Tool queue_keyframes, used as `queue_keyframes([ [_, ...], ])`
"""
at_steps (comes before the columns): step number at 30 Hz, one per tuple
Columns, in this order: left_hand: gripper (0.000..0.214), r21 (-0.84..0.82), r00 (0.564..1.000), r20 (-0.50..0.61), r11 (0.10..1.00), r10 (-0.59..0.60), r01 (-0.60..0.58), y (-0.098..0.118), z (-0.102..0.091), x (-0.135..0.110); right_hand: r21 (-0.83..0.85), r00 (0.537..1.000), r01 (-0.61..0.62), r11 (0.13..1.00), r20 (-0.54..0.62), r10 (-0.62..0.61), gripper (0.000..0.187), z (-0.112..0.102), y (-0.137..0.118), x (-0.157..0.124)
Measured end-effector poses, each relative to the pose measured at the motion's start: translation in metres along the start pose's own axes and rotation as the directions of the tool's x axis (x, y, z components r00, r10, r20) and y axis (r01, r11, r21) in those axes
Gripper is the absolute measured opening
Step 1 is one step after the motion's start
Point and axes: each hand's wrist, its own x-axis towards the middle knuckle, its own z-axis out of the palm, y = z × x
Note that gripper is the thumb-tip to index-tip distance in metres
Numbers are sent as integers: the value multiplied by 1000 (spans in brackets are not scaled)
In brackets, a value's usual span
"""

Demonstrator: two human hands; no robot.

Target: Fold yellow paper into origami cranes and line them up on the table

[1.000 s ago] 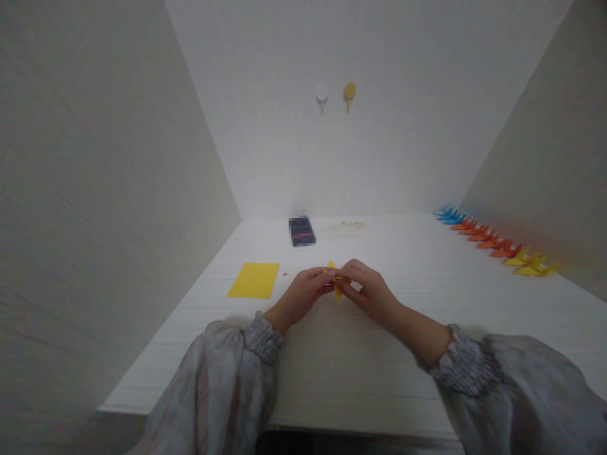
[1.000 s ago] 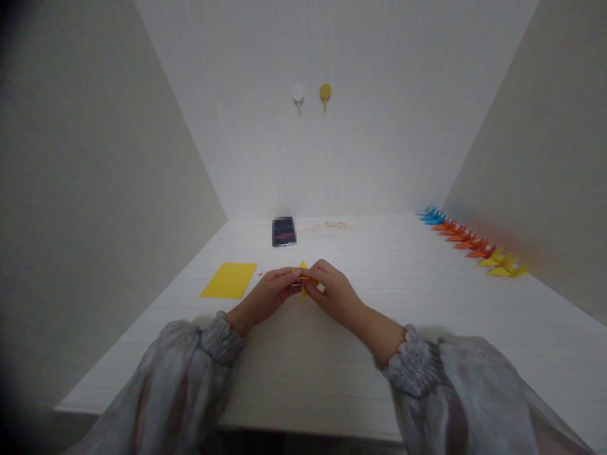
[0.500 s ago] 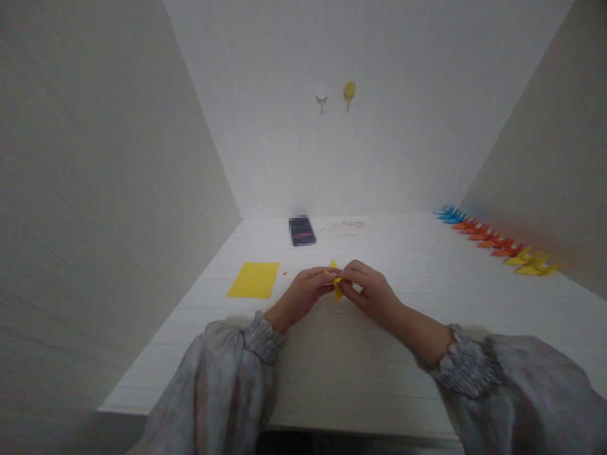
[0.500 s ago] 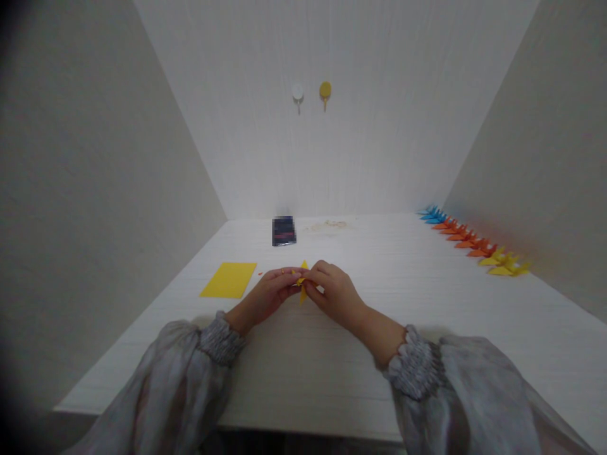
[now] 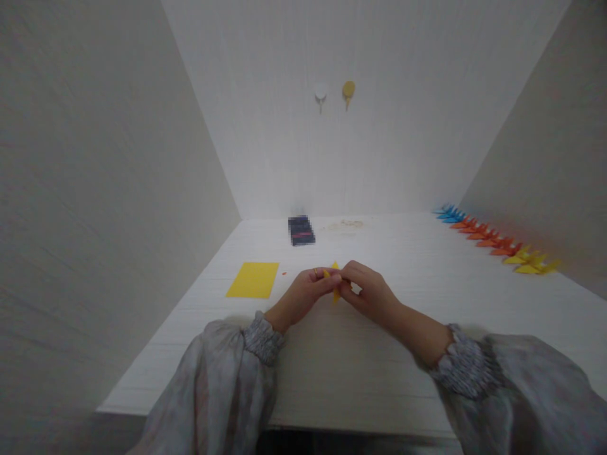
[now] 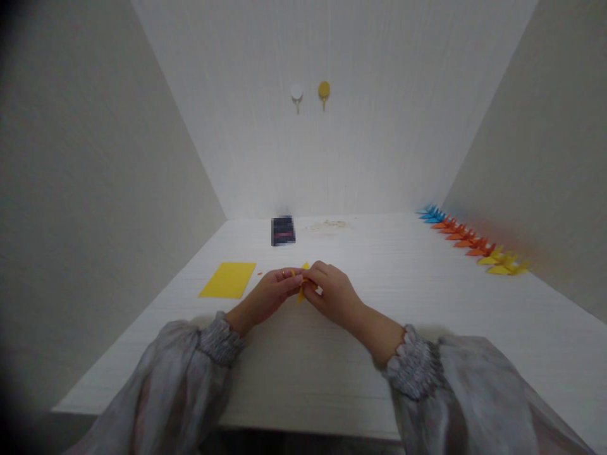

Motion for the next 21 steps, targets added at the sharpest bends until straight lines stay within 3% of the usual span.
queue_keyframes([
  [8, 27, 19, 1000, 4, 1000, -3, 3, 0, 0, -1, -53, 1000, -4, 999, -19, 3, 17, -1, 1, -2],
  [15, 28, -6, 1000, -10, 1000, 10, -11, -3, -2, 0, 13, 991, -107, 994, -77, 108, 16, -1, 0, -1],
  [21, 32, 62, 998, 60, 997, 31, -35, -4, -1, 0, 86, 993, -112, 990, -21, 115, 14, 2, 3, -2],
])
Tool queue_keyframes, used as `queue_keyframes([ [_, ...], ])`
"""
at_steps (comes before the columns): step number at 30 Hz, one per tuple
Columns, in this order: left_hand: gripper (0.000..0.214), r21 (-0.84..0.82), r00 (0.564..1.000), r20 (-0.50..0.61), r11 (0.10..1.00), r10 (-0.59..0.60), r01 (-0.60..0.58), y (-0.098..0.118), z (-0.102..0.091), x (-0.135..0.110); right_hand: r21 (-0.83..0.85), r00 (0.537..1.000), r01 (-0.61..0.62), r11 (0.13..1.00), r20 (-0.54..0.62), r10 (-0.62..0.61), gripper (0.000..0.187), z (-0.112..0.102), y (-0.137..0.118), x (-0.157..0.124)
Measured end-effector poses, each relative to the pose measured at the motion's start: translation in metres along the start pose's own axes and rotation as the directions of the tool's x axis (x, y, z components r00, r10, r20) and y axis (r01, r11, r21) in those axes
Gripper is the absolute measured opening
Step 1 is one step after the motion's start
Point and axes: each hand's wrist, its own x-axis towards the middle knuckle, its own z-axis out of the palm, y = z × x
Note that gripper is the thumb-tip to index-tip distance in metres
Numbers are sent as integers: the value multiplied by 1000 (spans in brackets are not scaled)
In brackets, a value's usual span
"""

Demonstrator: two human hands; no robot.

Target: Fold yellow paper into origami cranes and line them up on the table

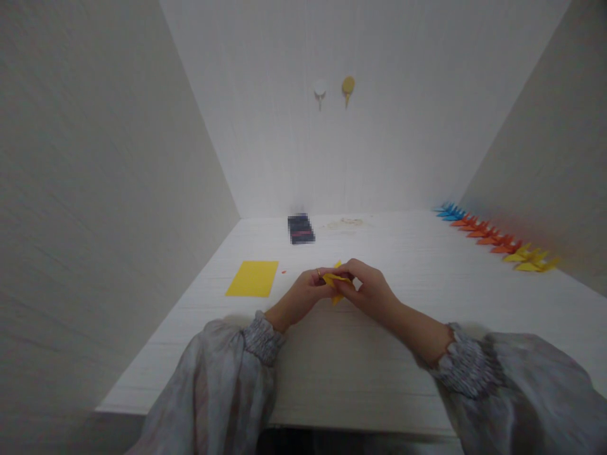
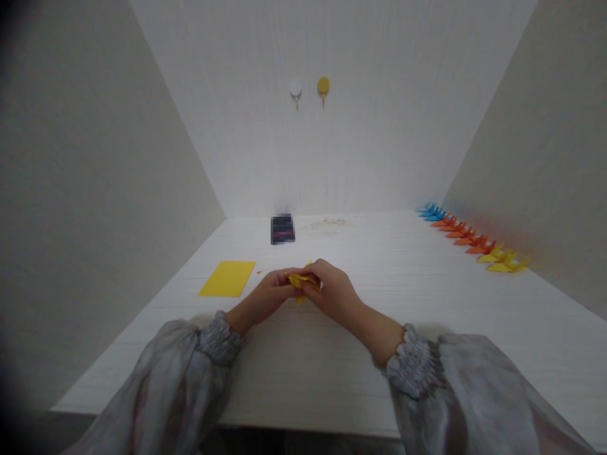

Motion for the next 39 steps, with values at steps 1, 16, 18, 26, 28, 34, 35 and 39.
queue_keyframes([
  [1, 32, 4, 1000, 9, 1000, 1, -1, 0, 0, 0, 7, 1000, -2, 1000, 11, 2, 16, 0, 1, 0],
  [16, 38, -13, 999, -17, 1000, -28, 27, -2, 2, -1, 64, 989, -145, 987, -30, 147, 11, 2, 0, 1],
  [18, 29, -80, 1000, -21, 997, -23, 21, -1, 2, -1, 89, 985, -168, 982, -22, 170, 10, 2, -2, 2],
  [26, 31, -225, 984, -150, 973, -95, 60, -5, -1, 0, 281, 964, -266, 922, 48, 263, 13, 5, -1, 1],
  [28, 27, -192, 989, -129, 980, -71, 45, -4, -1, -1, 313, 960, -278, 908, 55, 275, 15, 6, 0, 1],
  [34, 23, -132, 996, -77, 991, -38, 27, -4, -2, -2, 354, 950, -303, 884, 41, 309, 19, 5, -4, 1],
  [35, 23, -128, 996, -76, 991, -43, 33, -3, -2, -2, 367, 947, -310, 877, 40, 318, 18, 4, -5, 1],
  [39, 24, -155, 992, -104, 986, -72, 55, -2, -2, -1, 442, 932, -341, 829, 46, 359, 12, 2, -7, 2],
])
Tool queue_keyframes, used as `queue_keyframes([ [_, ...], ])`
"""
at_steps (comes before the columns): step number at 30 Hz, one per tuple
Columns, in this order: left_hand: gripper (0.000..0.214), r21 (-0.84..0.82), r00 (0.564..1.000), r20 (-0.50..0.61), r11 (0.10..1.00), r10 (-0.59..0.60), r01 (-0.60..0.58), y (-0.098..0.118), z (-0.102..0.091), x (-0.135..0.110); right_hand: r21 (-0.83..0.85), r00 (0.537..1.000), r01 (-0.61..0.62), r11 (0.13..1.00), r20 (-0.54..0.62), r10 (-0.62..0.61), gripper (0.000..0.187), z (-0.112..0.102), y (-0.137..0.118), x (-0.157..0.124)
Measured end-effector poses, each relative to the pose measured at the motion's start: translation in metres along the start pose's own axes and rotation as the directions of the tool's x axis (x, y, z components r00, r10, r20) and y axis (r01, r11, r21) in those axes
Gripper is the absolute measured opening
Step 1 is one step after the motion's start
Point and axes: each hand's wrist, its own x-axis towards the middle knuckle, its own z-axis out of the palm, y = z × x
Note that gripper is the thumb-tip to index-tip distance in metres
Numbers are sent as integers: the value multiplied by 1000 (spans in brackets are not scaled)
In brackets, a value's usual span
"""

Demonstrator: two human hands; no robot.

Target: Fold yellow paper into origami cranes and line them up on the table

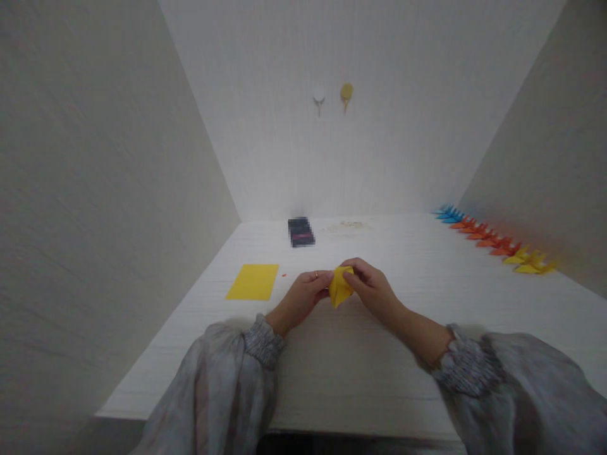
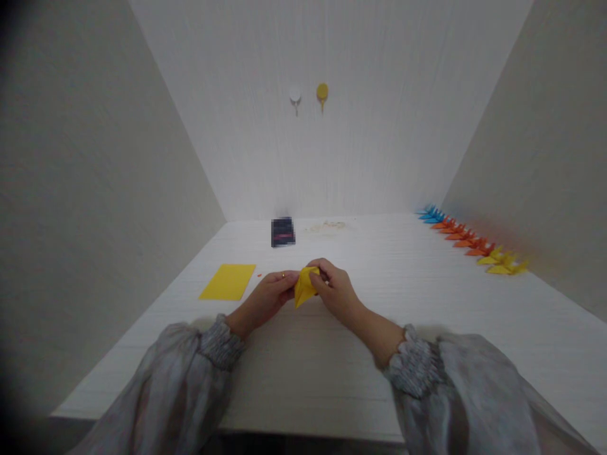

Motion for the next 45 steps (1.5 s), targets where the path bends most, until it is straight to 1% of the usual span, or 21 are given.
queue_keyframes([
  [3, 25, -22, 1000, 10, 1000, -9, 9, 2, 1, -1, 56, 1000, -28, 998, -5, 28, 11, 0, 0, 0],
  [9, 28, 11, 998, 55, 1000, 0, -1, 4, 3, -4, 126, 998, -57, 990, 21, 55, 11, 0, 3, 1],
  [13, 28, 26, 999, 43, 1000, -11, 10, 4, 3, -4, 142, 997, -82, 986, 11, 81, 15, 1, 2, 1],
  [16, 28, 37, 999, 34, 999, -14, 12, 4, 3, -4, 123, 996, -89, 988, -10, 91, 14, 1, 3, 1],
  [20, 25, 42, 999, 43, 999, -2, 0, 3, 3, -4, 102, 996, -64, 993, -50, 69, 13, 0, 6, 2],
  [25, 23, 58, 997, 67, 998, -28, 25, 2, 2, -5, 169, 993, -68, 983, -81, 82, 13, -2, 5, 3],
  [31, 24, 84, 994, 103, 996, -39, 30, -1, 0, -5, 208, 984, -113, 972, -116, 139, 12, -1, 4, 3],
  [41, 27, 112, 990, 131, 993, -43, 29, 0, -1, -6, 175, 986, -119, 977, -93, 137, 14, -1, 2, 2],
  [45, 29, 106, 990, 131, 994, -54, 40, 0, -1, -6, 152, 989, -97, 984, -96, 112, 14, -2, 4, 2],
])
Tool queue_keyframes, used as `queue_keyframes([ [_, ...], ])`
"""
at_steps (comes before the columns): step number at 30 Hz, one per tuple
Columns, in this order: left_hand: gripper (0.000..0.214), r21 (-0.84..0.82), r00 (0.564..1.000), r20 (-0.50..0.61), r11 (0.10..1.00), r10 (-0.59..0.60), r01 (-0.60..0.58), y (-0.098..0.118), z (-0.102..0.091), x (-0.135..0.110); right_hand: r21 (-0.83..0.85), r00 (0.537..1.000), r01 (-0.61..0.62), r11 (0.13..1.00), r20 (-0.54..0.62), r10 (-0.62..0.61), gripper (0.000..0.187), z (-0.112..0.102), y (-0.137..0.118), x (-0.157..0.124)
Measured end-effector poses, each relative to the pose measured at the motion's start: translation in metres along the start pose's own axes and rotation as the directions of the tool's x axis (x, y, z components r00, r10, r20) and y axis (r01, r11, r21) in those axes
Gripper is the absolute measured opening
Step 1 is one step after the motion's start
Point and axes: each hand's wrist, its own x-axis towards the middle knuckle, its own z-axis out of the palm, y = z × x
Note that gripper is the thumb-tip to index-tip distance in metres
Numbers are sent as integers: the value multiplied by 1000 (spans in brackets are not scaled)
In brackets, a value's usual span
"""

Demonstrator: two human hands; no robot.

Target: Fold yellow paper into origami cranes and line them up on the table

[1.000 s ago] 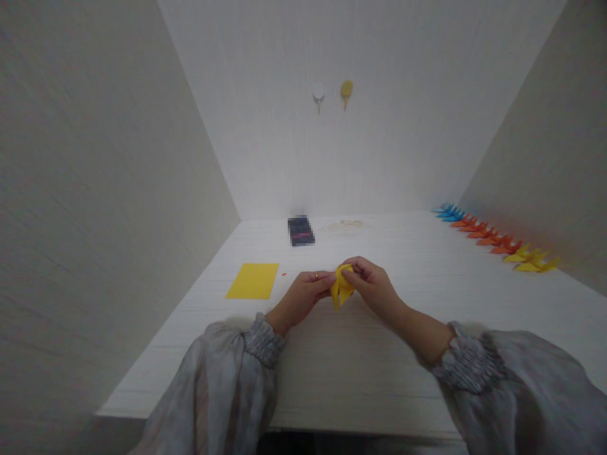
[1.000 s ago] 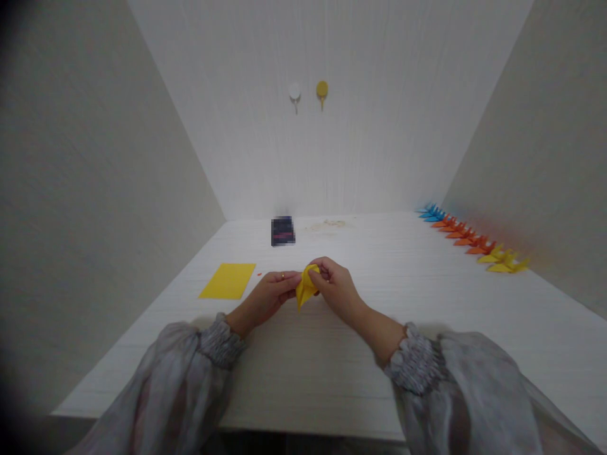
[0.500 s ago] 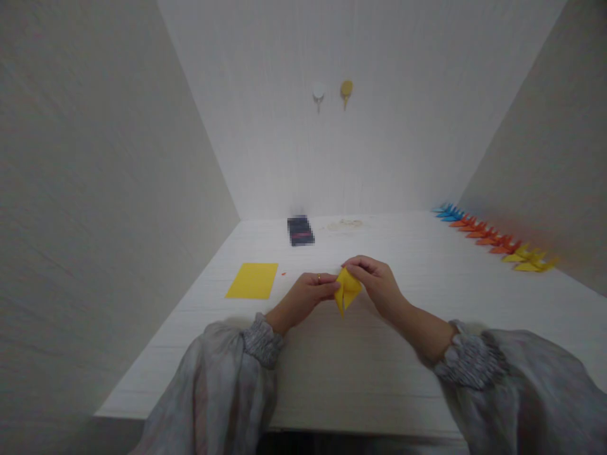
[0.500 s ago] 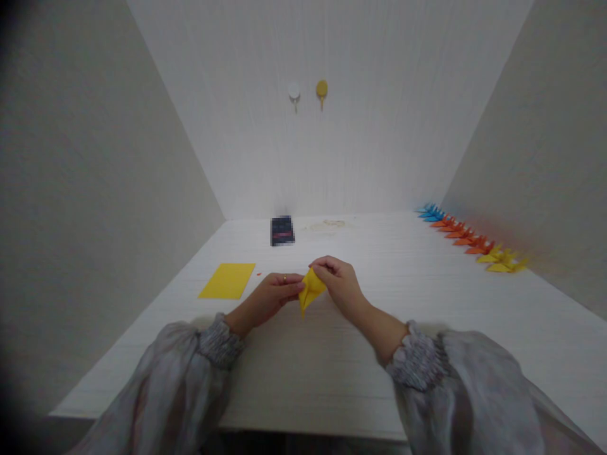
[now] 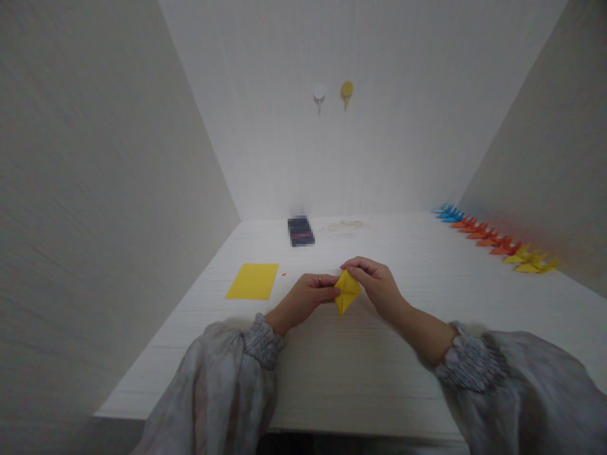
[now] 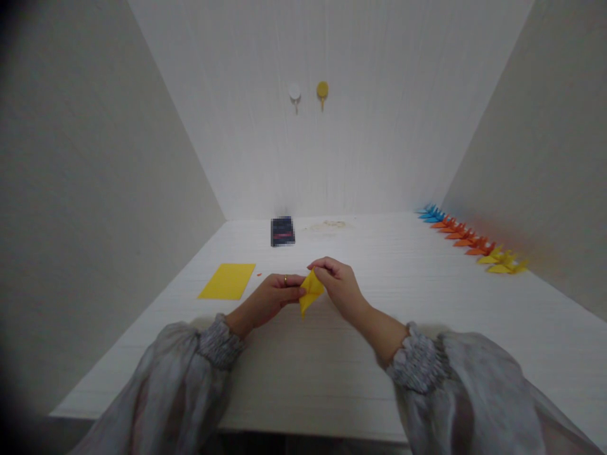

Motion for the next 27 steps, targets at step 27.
queue_keyframes([
  [27, 29, 113, 993, -119, 994, 6, 7, -1, 3, 3, -136, 996, 9, 991, 92, 4, 20, 1, 0, 0],
])
